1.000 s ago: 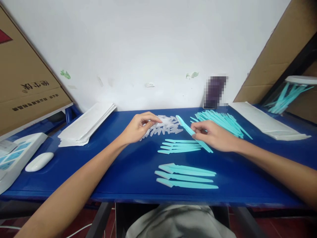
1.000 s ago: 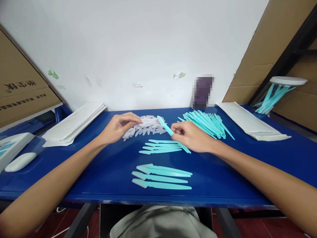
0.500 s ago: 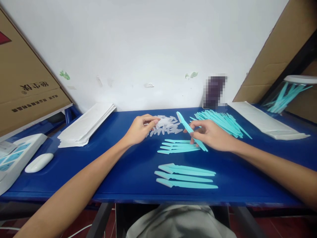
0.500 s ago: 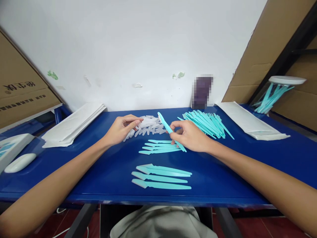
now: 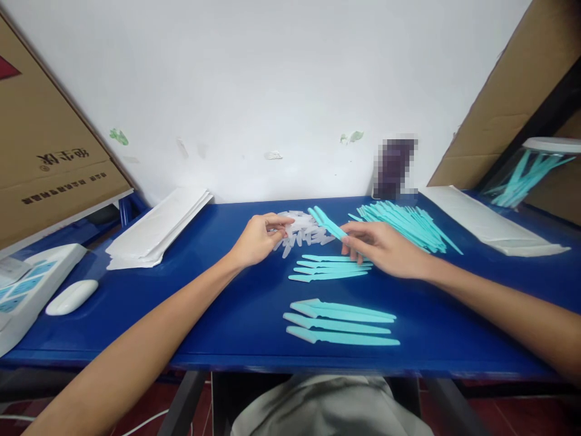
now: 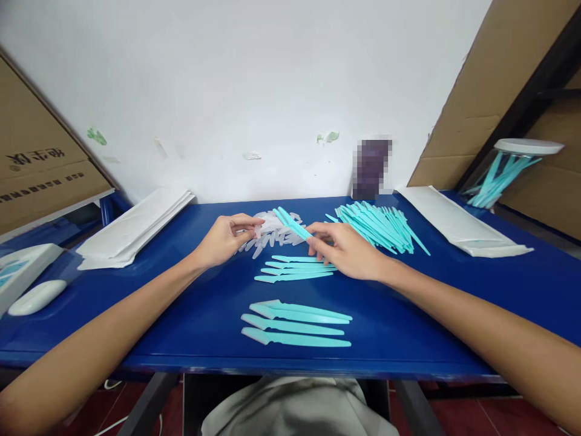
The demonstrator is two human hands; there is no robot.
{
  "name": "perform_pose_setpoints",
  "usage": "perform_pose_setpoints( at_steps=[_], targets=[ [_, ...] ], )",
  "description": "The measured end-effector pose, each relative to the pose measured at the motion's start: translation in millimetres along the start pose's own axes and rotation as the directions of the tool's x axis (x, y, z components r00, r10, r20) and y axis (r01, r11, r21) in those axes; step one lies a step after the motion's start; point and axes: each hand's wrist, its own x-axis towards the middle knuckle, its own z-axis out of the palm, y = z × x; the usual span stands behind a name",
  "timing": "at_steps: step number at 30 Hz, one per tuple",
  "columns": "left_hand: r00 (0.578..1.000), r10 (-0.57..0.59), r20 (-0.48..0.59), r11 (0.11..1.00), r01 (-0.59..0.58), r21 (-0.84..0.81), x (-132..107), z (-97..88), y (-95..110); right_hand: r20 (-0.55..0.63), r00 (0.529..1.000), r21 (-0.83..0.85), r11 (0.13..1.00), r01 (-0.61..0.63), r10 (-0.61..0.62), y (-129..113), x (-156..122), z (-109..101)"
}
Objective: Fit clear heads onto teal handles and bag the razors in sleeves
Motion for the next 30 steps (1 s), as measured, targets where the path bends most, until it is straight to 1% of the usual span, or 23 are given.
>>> perform_pose_setpoints(
  at_steps=[2, 4, 6, 9, 12, 15, 19, 23, 26, 28, 30],
  targets=[
    [0.999, 0.030, -0.016, 0.999, -0.029, 0.039, -1.8, 0.6, 3.3, -0.032, 0.996, -0.195, 0.977, 0.080, -0.088, 1.2, 0.0, 1.6],
    [0.996, 0.085, -0.022, 0.991, -0.082, 0.108, -3.8, 0.7, 6.9, -0.054, 0.984, -0.329, 0.934, 0.141, -0.167, 2.7, 0.2, 3.1],
    [0.989, 0.147, -0.012, 0.968, -0.142, 0.207, -5.2, 0.3, 9.4, -0.066, 0.975, -0.395, 0.903, 0.168, -0.211, 4.4, 0.4, 4.1],
    [0.975, 0.219, 0.027, 0.914, -0.215, 0.345, -5.7, -1.6, 10.3, -0.082, 0.969, -0.449, 0.877, 0.172, -0.232, 6.8, 0.6, 3.5],
    [0.966, 0.247, 0.080, 0.885, -0.258, 0.387, -5.5, -3.4, 10.1, -0.079, 0.965, -0.487, 0.854, 0.182, -0.251, 8.2, 0.5, 1.0],
    [0.962, 0.252, 0.107, 0.881, -0.273, 0.387, -5.7, -3.9, 11.5, -0.058, 0.967, -0.535, 0.825, 0.181, -0.249, 9.4, 0.3, -1.2],
    [0.961, 0.263, 0.079, 0.891, -0.274, 0.362, -6.9, -3.4, 14.5, -0.050, 0.965, -0.608, 0.774, 0.176, -0.259, 10.8, -0.1, -2.8],
    [0.958, 0.281, 0.058, 0.907, -0.285, 0.308, -8.2, -1.5, 16.4, -0.016, 0.956, -0.655, 0.726, 0.210, -0.292, 10.4, -0.7, -3.0],
    [0.953, 0.297, 0.059, 0.921, -0.303, 0.244, -9.3, 1.7, 18.0, -0.015, 0.939, -0.603, 0.752, 0.264, -0.342, 9.2, -1.8, -0.4],
    [0.954, 0.295, 0.045, 0.939, -0.298, 0.169, -10.4, 5.2, 20.3, -0.059, 0.918, -0.542, 0.785, 0.301, -0.392, 7.7, -3.0, 2.6],
    [0.962, 0.271, 0.019, 0.960, -0.271, 0.067, -12.0, 10.1, 23.6, -0.127, 0.895, -0.489, 0.812, 0.319, -0.428, 5.4, -4.3, 5.6]
  ],
)
